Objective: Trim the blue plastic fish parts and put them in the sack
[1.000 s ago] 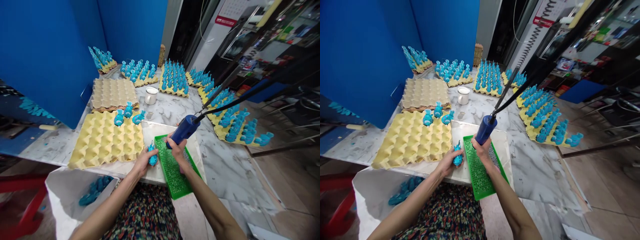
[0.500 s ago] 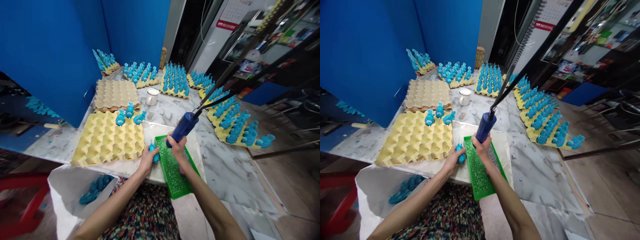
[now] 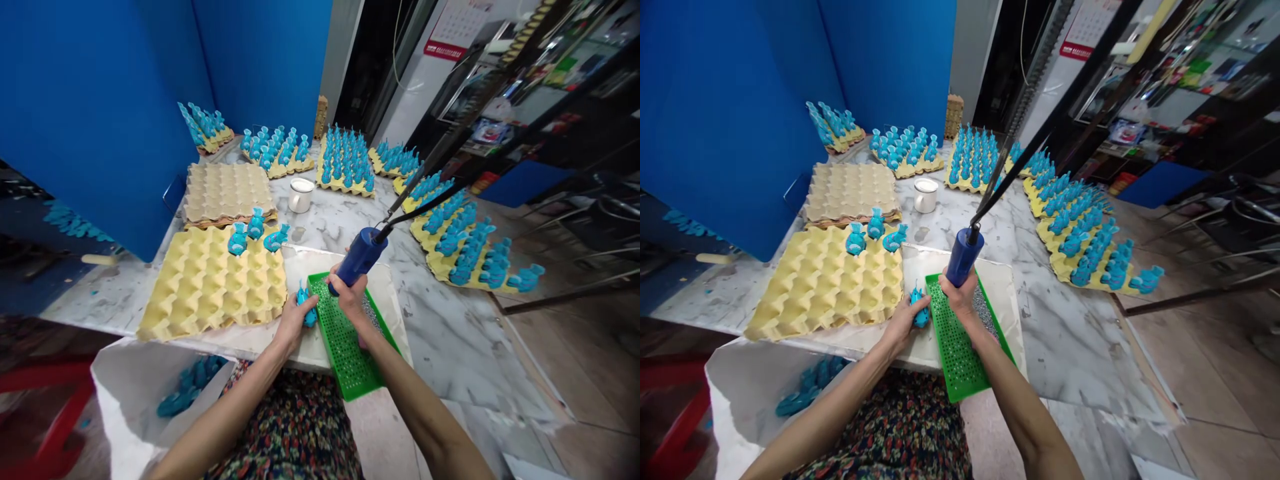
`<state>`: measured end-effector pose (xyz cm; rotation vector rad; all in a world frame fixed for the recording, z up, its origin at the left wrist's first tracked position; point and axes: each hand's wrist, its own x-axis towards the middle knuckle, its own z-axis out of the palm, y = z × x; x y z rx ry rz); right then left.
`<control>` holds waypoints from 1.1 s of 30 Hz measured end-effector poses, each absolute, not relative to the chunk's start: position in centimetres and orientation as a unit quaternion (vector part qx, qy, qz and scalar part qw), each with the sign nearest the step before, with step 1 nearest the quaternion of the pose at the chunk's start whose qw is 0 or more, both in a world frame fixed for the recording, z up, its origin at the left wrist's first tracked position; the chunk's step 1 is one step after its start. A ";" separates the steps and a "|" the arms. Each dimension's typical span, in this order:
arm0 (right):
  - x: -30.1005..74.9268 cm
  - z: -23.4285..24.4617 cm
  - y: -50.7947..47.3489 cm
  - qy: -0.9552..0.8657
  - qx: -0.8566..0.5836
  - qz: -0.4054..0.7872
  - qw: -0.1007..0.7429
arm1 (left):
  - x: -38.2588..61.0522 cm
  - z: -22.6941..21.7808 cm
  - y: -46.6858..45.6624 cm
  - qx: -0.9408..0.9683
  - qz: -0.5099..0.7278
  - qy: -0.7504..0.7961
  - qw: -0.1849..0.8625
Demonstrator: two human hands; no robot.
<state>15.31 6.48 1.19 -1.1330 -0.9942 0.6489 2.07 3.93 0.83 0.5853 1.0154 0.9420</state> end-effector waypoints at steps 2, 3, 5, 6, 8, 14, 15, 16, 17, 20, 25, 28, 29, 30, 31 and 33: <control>15.4 1.1 6.5 -0.445 -0.511 0.286 0.678 | 2.1 0.9 4.0 0.268 0.423 0.466 0.729; 15.4 1.3 6.4 -0.441 -0.515 0.284 0.678 | 2.2 0.9 4.0 0.266 0.424 0.470 0.727; 15.3 2.2 6.2 -0.430 -0.518 0.276 0.686 | 2.3 0.9 4.1 0.258 0.428 0.477 0.723; 15.2 2.9 5.9 -0.428 -0.516 0.271 0.691 | 2.4 0.9 4.1 0.253 0.433 0.479 0.721; 14.7 4.6 5.3 -0.435 -0.505 0.260 0.699 | 2.6 0.9 4.2 0.247 0.442 0.480 0.717; 12.5 7.6 3.1 -0.478 -0.423 0.284 0.716 | 3.2 1.1 4.3 0.235 0.458 0.499 0.697; 12.2 7.5 2.8 -0.486 -0.407 0.290 0.717 | 3.2 1.2 4.3 0.235 0.459 0.502 0.694; 12.0 7.3 2.7 -0.492 -0.395 0.293 0.718 | 3.2 1.2 4.3 0.235 0.459 0.506 0.691; 11.9 7.1 2.6 -0.495 -0.390 0.294 0.718 | 3.2 1.3 4.2 0.235 0.458 0.511 0.688; 11.8 6.4 2.6 -0.492 -0.396 0.297 0.716 | 3.3 1.2 4.1 0.236 0.454 0.520 0.684; 11.4 5.8 2.7 -0.475 -0.405 0.306 0.719 | 3.4 1.0 4.2 0.236 0.479 0.489 0.690; 11.1 5.5 2.6 -0.461 -0.402 0.325 0.721 | 3.6 1.1 4.3 0.228 0.494 0.483 0.686; 11.0 5.4 2.6 -0.456 -0.400 0.334 0.722 | 3.6 1.2 4.3 0.226 0.497 0.485 0.683; 11.0 5.2 2.6 -0.453 -0.398 0.342 0.721 | 3.7 1.3 4.3 0.224 0.498 0.490 0.680; 11.0 5.0 2.6 -0.451 -0.397 0.347 0.720 | 3.7 1.4 4.3 0.223 0.497 0.493 0.678; 11.0 4.6 2.7 -0.451 -0.396 0.355 0.717 | 3.7 1.4 4.3 0.228 0.492 0.498 0.677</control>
